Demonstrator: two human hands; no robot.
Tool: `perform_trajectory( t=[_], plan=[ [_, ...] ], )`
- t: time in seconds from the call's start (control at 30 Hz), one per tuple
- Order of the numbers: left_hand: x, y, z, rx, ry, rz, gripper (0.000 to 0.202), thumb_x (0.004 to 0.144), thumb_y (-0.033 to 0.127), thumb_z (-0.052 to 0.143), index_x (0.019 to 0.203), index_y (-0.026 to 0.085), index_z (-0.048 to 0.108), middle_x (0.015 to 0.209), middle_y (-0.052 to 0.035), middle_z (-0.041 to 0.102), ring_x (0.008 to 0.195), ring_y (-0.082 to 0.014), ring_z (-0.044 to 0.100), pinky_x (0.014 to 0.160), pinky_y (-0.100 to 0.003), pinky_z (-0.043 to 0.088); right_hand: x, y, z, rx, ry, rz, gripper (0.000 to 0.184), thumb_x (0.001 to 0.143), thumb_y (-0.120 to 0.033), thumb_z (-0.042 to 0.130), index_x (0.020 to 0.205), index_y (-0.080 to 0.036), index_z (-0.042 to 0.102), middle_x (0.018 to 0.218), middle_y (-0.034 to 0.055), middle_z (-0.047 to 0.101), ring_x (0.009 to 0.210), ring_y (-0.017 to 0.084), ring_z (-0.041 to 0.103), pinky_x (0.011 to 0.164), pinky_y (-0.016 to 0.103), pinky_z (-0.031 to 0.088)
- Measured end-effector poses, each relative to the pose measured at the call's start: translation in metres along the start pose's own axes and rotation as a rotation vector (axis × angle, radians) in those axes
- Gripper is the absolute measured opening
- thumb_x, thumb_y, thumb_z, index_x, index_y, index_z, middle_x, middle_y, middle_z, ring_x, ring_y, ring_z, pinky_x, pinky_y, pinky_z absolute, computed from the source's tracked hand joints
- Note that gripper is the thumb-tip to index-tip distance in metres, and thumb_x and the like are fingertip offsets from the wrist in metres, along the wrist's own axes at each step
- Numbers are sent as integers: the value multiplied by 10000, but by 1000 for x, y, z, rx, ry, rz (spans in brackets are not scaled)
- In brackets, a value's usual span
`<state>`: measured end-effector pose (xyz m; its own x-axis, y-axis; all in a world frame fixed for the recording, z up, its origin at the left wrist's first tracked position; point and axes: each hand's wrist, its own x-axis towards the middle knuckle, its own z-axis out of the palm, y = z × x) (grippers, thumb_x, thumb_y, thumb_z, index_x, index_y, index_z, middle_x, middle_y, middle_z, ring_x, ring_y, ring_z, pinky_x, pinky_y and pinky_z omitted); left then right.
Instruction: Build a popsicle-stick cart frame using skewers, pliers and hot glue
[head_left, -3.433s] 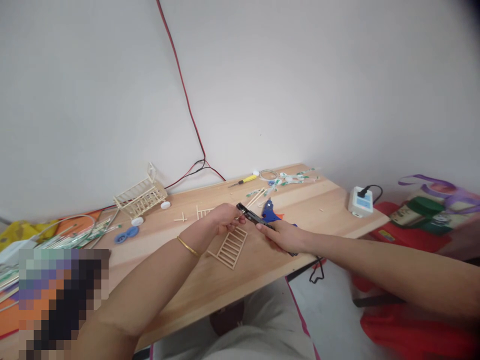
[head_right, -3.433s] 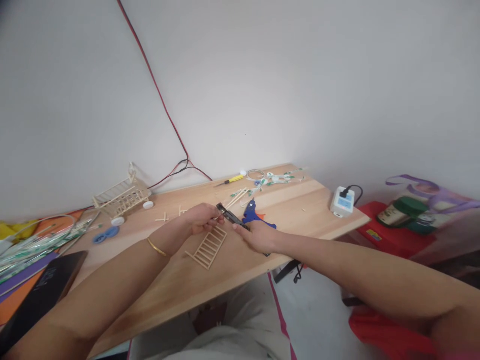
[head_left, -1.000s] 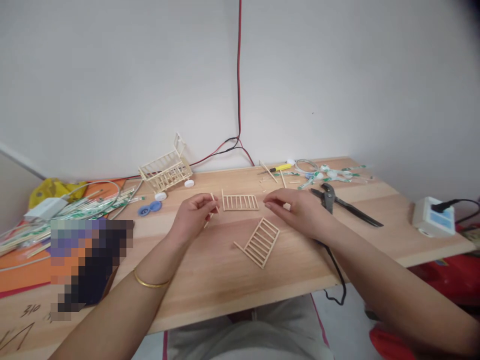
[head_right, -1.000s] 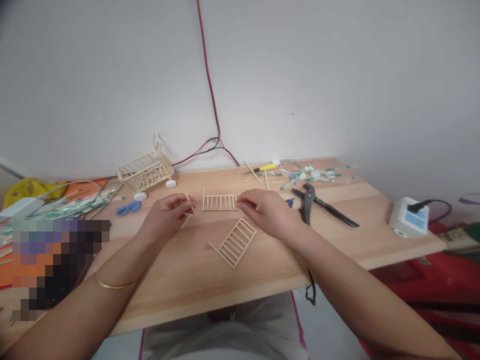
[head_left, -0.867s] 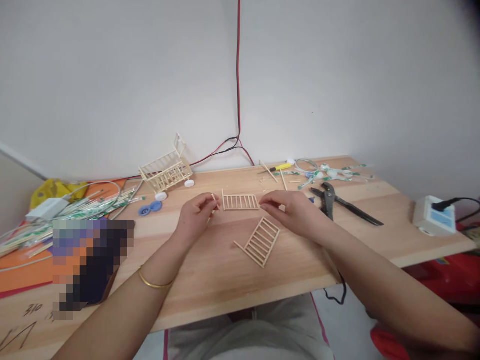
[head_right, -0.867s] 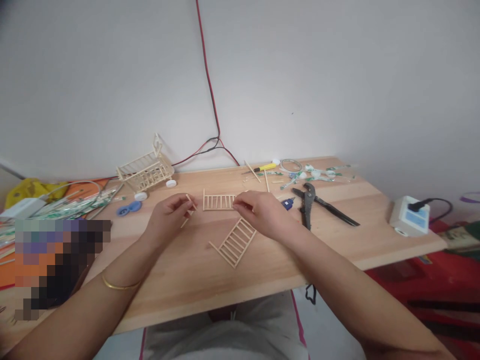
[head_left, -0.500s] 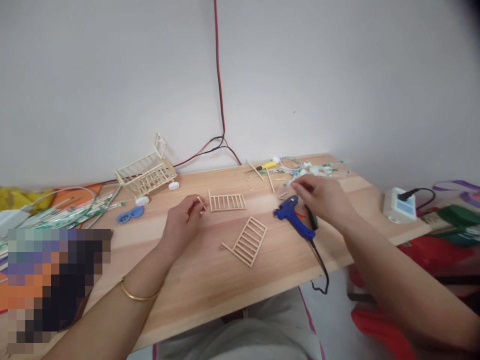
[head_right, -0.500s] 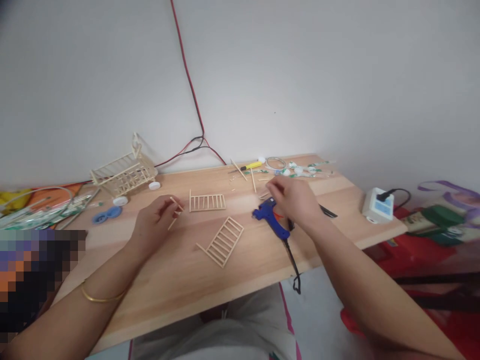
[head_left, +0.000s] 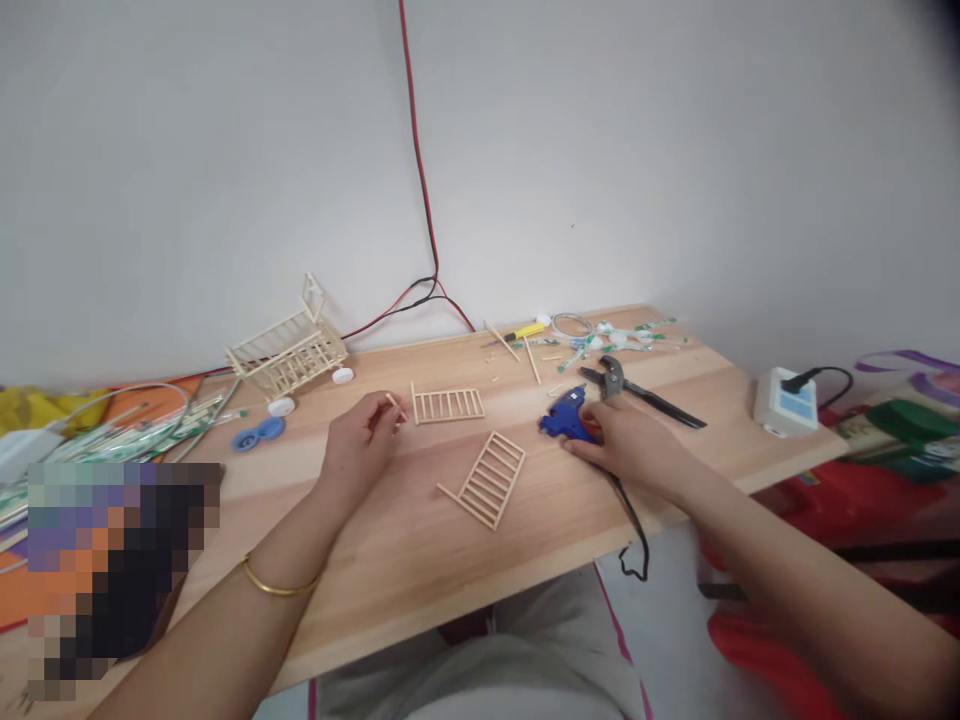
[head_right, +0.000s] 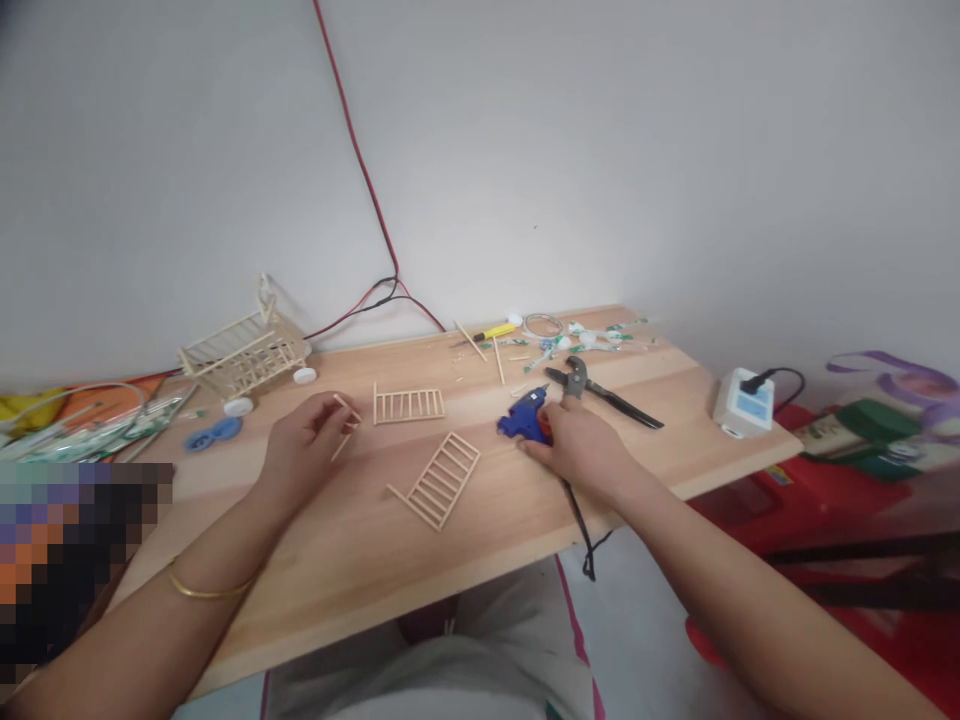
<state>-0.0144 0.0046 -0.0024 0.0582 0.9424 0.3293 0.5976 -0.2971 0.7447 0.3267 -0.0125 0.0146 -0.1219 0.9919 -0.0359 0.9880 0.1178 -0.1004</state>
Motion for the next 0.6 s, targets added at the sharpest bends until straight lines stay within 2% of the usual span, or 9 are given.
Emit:
perform_trajectory(
  t=[0.07, 0.17, 0.23, 0.3, 0.37, 0.43, 0.5, 0.6],
  plan=[
    [0, -3, 0, -5, 12, -5, 167, 856, 303, 489, 878, 184, 604, 772, -4, 656, 707, -132, 621, 701, -244, 478, 2, -3, -7, -57, -42, -26, 266, 758, -427, 545, 783, -163, 573, 837, 125, 617, 734, 236, 598, 598, 298, 393],
    [-1, -6, -2, -11, 28, -10, 157, 845, 304, 506, 860, 186, 610, 767, -3, 664, 710, -132, 628, 699, -244, 486, 0, -3, -28, 50, -73, -40, 209, 744, -370, 538, 782, -172, 595, 753, 77, 621, 672, 210, 580, 585, 295, 391],
    [1, -8, -2, -31, 33, -17, 150, 842, 295, 507, 840, 185, 610, 761, -3, 664, 707, -130, 626, 694, -242, 488, -4, -3, -42, 247, -55, -4, 226, 759, -344, 513, 885, -184, 612, 716, 40, 618, 630, 185, 563, 568, 284, 398],
    [5, -7, -1, -56, 36, -28, 146, 838, 286, 505, 816, 180, 603, 744, -2, 658, 691, -126, 619, 681, -240, 488, -7, -6, -50, 554, -83, -26, 268, 777, -319, 486, 975, -186, 607, 694, 25, 602, 606, 167, 546, 544, 274, 410],
    [12, -6, 1, -66, 31, -29, 146, 836, 284, 503, 799, 177, 594, 736, -2, 651, 685, -126, 611, 673, -239, 481, -3, -13, -50, 871, -125, -86, 271, 801, -329, 480, 989, -176, 600, 700, 28, 591, 583, 147, 526, 522, 266, 417],
    [19, -5, 3, -51, 21, -11, 150, 835, 288, 502, 786, 178, 591, 740, -3, 644, 693, -129, 601, 671, -240, 470, 7, -25, -44, 1044, -125, -123, 268, 822, -385, 503, 950, -171, 601, 731, 35, 595, 551, 125, 503, 495, 257, 410],
    [24, -3, 5, -20, 17, 23, 147, 834, 281, 501, 775, 180, 590, 746, -3, 637, 700, -129, 584, 681, -242, 459, 21, -40, -38, 1013, -94, -155, 316, 826, -464, 528, 911, -172, 616, 722, 31, 597, 528, 114, 492, 472, 249, 394],
    [26, 0, 7, -1, 69, 30, 138, 839, 258, 490, 776, 179, 582, 754, -4, 629, 702, -124, 567, 698, -240, 444, 44, -67, -35, 877, -40, -300, 361, 830, -517, 524, 895, -182, 646, 668, 17, 589, 554, 123, 512, 493, 245, 403]
  ],
)
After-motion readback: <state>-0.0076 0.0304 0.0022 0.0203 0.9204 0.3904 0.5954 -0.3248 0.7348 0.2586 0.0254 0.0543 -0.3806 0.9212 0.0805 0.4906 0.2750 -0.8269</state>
